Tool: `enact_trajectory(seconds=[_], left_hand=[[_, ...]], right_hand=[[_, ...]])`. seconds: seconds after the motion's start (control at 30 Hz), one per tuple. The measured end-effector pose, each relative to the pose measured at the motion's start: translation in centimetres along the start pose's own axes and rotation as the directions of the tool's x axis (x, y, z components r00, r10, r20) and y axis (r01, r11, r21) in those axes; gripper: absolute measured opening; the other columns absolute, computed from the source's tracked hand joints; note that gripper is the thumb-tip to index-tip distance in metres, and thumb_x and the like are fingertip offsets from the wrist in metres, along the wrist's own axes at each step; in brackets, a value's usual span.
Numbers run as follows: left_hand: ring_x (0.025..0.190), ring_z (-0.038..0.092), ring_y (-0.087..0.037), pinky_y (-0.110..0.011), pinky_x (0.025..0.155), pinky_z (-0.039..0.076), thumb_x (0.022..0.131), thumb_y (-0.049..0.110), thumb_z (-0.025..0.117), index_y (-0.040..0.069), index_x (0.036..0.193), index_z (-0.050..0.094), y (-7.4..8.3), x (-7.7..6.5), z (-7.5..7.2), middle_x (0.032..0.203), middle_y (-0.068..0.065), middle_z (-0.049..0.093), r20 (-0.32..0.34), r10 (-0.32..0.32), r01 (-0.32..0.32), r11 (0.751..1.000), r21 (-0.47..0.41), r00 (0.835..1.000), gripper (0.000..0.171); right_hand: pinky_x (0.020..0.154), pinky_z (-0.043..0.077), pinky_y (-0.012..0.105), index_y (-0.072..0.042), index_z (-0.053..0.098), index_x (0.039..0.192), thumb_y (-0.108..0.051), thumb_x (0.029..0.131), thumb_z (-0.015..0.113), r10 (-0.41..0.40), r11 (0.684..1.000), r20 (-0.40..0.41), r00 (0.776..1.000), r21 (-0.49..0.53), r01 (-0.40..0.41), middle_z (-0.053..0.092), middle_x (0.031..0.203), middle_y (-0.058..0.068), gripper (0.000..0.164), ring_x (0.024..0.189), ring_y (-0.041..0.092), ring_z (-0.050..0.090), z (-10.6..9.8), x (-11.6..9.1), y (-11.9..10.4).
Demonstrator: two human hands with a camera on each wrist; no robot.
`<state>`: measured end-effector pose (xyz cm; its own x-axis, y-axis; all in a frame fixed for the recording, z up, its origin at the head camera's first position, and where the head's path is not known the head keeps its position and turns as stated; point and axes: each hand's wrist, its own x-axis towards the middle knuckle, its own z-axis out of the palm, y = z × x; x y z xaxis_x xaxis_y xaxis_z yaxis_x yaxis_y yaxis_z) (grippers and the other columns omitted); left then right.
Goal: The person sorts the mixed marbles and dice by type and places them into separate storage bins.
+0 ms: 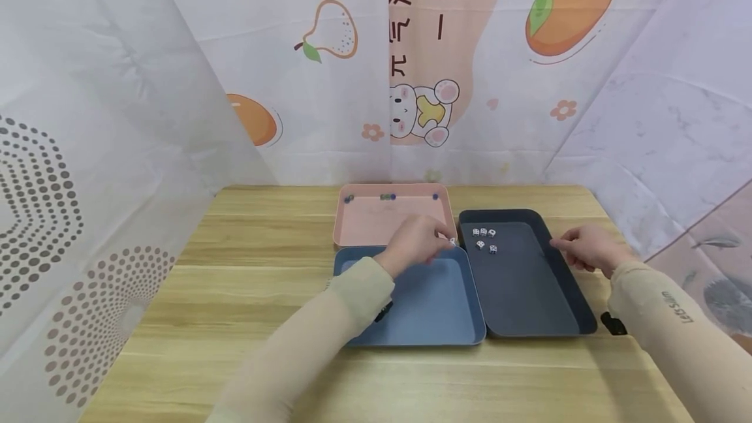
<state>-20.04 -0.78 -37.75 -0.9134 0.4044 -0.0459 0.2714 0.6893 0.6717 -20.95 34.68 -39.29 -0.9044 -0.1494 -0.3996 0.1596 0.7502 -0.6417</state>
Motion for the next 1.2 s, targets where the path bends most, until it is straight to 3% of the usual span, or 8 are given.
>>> enact_trajectory(seconds=[0.13, 0.3, 0.53, 0.8, 1.0, 1.2], left_hand=[[0.039, 0.054, -0.009, -0.026, 0.045, 0.046, 0.083, 0.028, 0.071, 0.023, 0.095, 0.073, 0.3, 0.8, 1.0, 0.049, 0.004, 0.056, -0.004, 0.011, -0.011, 1.000, -0.006, 1.000, 0.013], [0.038, 0.053, -0.010, -0.024, 0.042, 0.046, 0.083, 0.027, 0.071, 0.023, 0.098, 0.073, 0.9, 1.8, 2.0, 0.052, 0.004, 0.057, 0.007, 0.028, -0.028, 1.000, -0.010, 1.000, 0.015], [0.040, 0.054, -0.009, -0.023, 0.043, 0.047, 0.082, 0.027, 0.072, 0.025, 0.100, 0.073, 1.9, 3.0, 3.4, 0.056, 0.002, 0.060, 0.034, -0.038, 0.039, 0.999, -0.014, 0.999, 0.019], [0.048, 0.054, -0.004, -0.021, 0.047, 0.045, 0.081, 0.031, 0.073, 0.030, 0.097, 0.074, 2.7, 4.2, 5.2, 0.062, 0.007, 0.065, 0.008, -0.076, 0.075, 0.996, 0.047, 0.997, 0.016], [0.055, 0.053, 0.003, -0.018, 0.048, 0.043, 0.080, 0.035, 0.072, 0.035, 0.094, 0.073, 3.2, 5.0, 6.3, 0.076, 0.019, 0.064, -0.014, -0.048, 0.050, 0.987, 0.153, 0.999, 0.014], [0.076, 0.055, 0.006, -0.018, 0.057, 0.043, 0.080, 0.040, 0.072, 0.040, 0.093, 0.072, 3.3, 5.7, 7.3, 0.096, 0.025, 0.064, -0.053, -0.005, 0.019, 0.967, 0.254, 0.999, 0.014]], right_hand=[[0.046, 0.041, 0.028, 0.006, 0.056, 0.101, -0.018, 0.098, 0.047, 0.005, 1.000, 0.030, 1.000, 0.022, -0.006, 0.052, 0.065, 0.005, 0.026, 0.053, 0.014, 0.047, 0.4, 0.1, 0.5], [0.048, 0.044, 0.030, 0.007, 0.055, 0.103, -0.017, 0.098, 0.046, 0.021, 0.998, 0.040, 0.999, 0.059, -0.024, 0.051, 0.067, 0.006, 0.026, 0.055, 0.016, 0.050, 0.6, 0.2, 0.5], [0.049, 0.045, 0.031, 0.006, 0.056, 0.099, -0.018, 0.099, 0.046, 0.029, 0.998, 0.049, 0.998, 0.045, -0.031, 0.051, 0.067, 0.006, 0.026, 0.056, 0.017, 0.051, 0.6, 0.2, 0.2], [0.048, 0.044, 0.030, 0.006, 0.055, 0.096, -0.016, 0.099, 0.045, 0.028, 0.999, 0.054, 0.998, 0.035, -0.030, 0.050, 0.066, 0.006, 0.024, 0.056, 0.018, 0.051, 0.5, 0.1, 0.1], [0.049, 0.044, 0.032, 0.005, 0.056, 0.093, -0.016, 0.099, 0.045, 0.033, 0.999, 0.054, 0.998, 0.024, -0.034, 0.050, 0.065, 0.006, 0.025, 0.056, 0.018, 0.050, 0.6, 0.3, 0.4], [0.049, 0.044, 0.033, 0.006, 0.056, 0.092, -0.016, 0.099, 0.045, 0.022, 0.999, 0.052, 0.998, 0.022, -0.024, 0.050, 0.064, 0.007, 0.025, 0.055, 0.019, 0.050, 0.6, 0.5, 0.4]])
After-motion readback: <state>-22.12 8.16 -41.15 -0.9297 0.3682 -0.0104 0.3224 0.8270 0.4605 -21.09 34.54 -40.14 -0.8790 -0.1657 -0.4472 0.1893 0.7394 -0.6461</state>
